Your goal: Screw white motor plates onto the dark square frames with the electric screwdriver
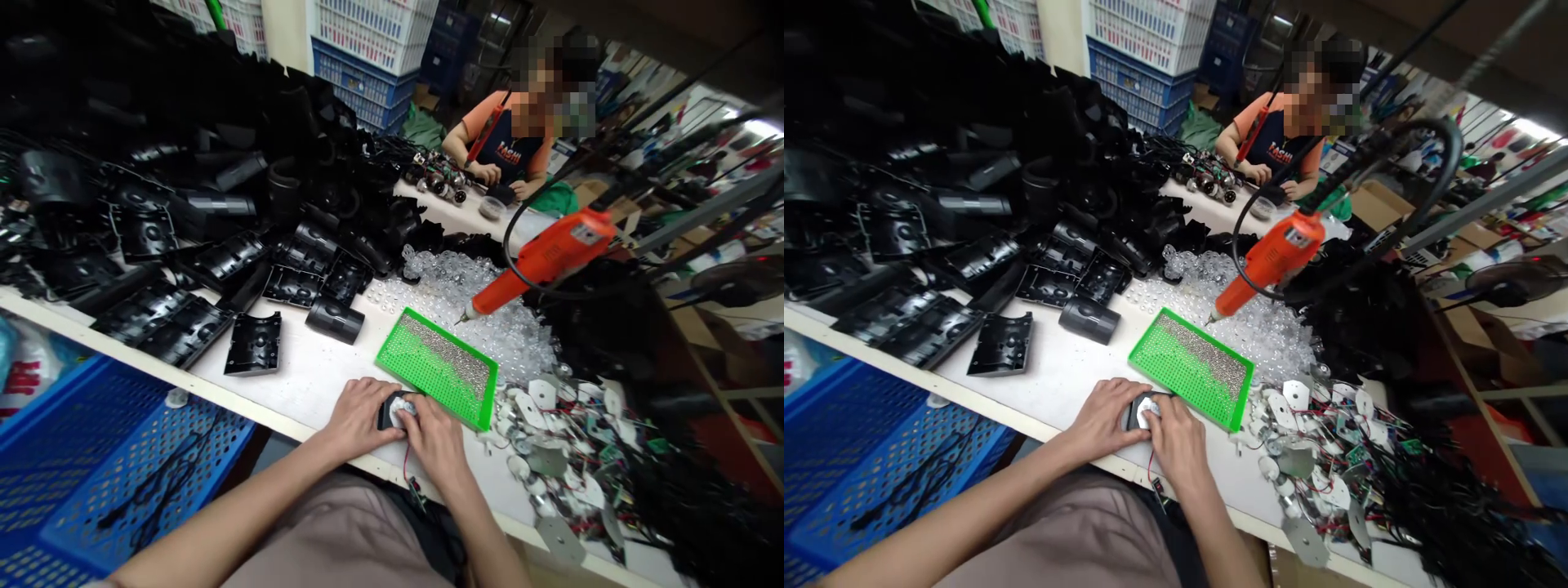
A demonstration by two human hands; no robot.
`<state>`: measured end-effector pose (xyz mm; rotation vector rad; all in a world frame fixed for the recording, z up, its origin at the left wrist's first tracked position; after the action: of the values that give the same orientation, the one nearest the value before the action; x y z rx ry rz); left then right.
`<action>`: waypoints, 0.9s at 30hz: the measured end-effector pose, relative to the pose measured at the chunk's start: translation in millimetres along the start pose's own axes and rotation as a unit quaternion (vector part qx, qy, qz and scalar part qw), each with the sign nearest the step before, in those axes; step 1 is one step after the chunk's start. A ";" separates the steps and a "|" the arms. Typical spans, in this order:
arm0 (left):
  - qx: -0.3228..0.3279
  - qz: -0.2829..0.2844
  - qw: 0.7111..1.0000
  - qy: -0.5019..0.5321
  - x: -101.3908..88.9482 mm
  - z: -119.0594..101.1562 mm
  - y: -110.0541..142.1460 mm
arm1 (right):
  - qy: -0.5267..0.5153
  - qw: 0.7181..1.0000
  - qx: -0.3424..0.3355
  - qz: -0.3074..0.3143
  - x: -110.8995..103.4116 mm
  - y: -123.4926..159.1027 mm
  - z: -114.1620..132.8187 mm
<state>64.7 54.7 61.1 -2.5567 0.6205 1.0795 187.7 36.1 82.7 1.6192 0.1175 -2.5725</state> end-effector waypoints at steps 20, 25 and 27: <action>0.022 0.021 0.999 -0.020 9.1 -12.8 5.0 | -0.048 0.997 0.029 -0.046 -3.8 16.3 -9.2; 0.024 0.032 0.999 -0.002 1.3 2.0 8.2 | -0.454 0.863 0.170 -0.140 -34.2 21.6 -68.3; 0.038 0.024 0.999 0.016 -0.2 -1.6 11.0 | -0.586 0.766 0.195 -0.176 -33.4 30.1 -79.9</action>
<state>60.1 44.6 61.2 -2.5105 0.7188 1.0129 277.3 17.2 77.9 -0.3049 -0.2558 -3.5048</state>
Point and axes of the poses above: each hand's wrist, its own y-axis away from the middle knuckle, its own x-axis out of the palm, z = x × y, the point moved 8 cm from there along -y, towards the middle knuckle, and after that the axes turned 3 degrees about x, right-handed, at the moved point
